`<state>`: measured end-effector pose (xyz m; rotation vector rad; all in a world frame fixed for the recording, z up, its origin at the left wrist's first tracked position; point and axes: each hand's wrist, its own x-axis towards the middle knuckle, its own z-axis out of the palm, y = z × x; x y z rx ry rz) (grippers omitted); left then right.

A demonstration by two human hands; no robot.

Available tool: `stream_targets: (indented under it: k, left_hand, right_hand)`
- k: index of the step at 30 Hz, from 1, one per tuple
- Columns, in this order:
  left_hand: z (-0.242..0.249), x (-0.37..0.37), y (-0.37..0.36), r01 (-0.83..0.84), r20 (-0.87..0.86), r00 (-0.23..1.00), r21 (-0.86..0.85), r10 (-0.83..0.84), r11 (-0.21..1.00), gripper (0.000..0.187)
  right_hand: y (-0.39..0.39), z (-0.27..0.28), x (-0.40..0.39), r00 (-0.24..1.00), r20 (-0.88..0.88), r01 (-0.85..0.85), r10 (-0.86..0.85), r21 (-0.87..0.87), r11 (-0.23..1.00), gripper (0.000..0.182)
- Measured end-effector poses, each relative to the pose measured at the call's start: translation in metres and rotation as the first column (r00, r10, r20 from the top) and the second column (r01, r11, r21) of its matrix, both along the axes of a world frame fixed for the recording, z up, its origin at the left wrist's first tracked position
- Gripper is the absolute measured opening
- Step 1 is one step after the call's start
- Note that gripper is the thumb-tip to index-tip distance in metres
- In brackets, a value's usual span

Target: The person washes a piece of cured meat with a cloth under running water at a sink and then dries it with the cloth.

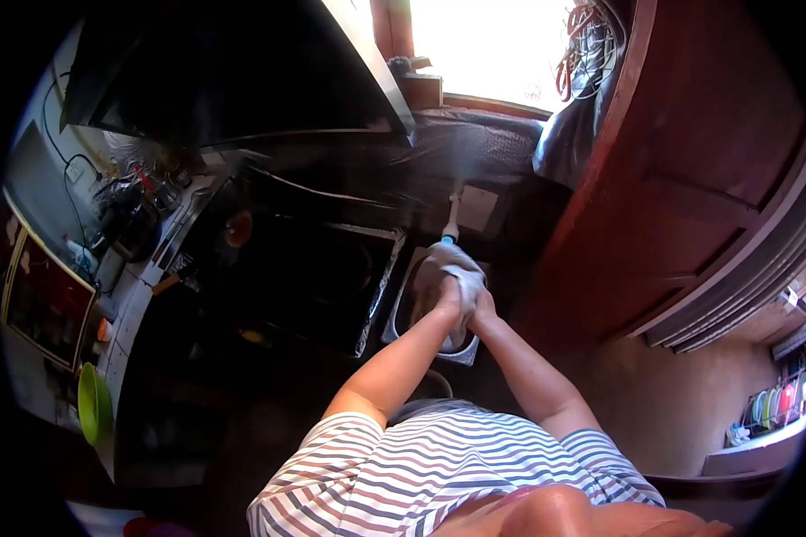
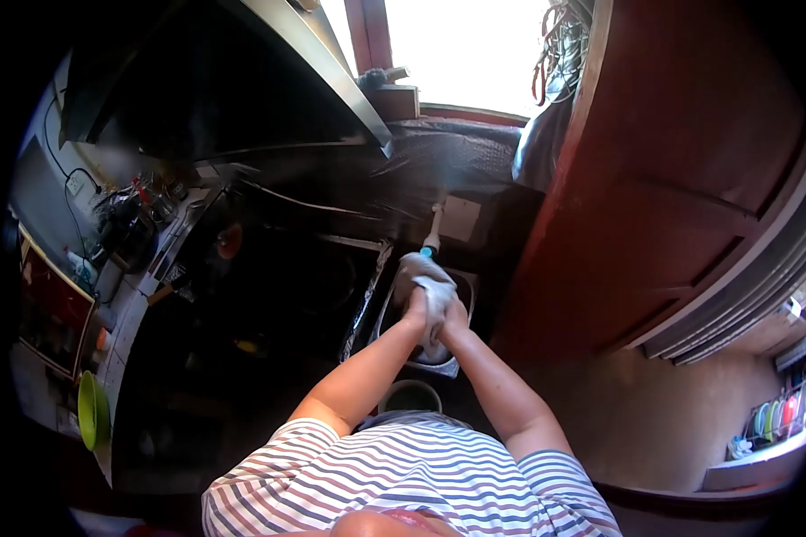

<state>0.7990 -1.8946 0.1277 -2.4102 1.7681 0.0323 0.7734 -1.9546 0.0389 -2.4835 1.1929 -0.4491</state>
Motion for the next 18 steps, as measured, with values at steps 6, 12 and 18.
stream_targets:
  k: [6,12,18]
  left_hand:
    - [0.092,-0.008,0.043,0.344,-0.036,0.756,-0.828,-0.653,0.443,0.026]
    - [0.115,0.018,-0.019,-0.603,-0.16,-0.68,-0.434,-0.716,0.669,0.042]
    - [0.106,0.076,-0.07,-0.836,-0.458,-0.451,-0.083,-0.766,0.542,0.054]
  right_hand:
    - [0.003,0.093,-0.028,0.395,0.893,-0.591,-0.218,0.428,0.683,0.031]
    - [0.026,0.173,-0.007,0.096,-0.027,-0.492,-0.995,-0.87,-0.024,0.041]
    - [0.066,0.153,0.002,0.107,0.876,-0.975,-0.47,0.184,0.122,0.043]
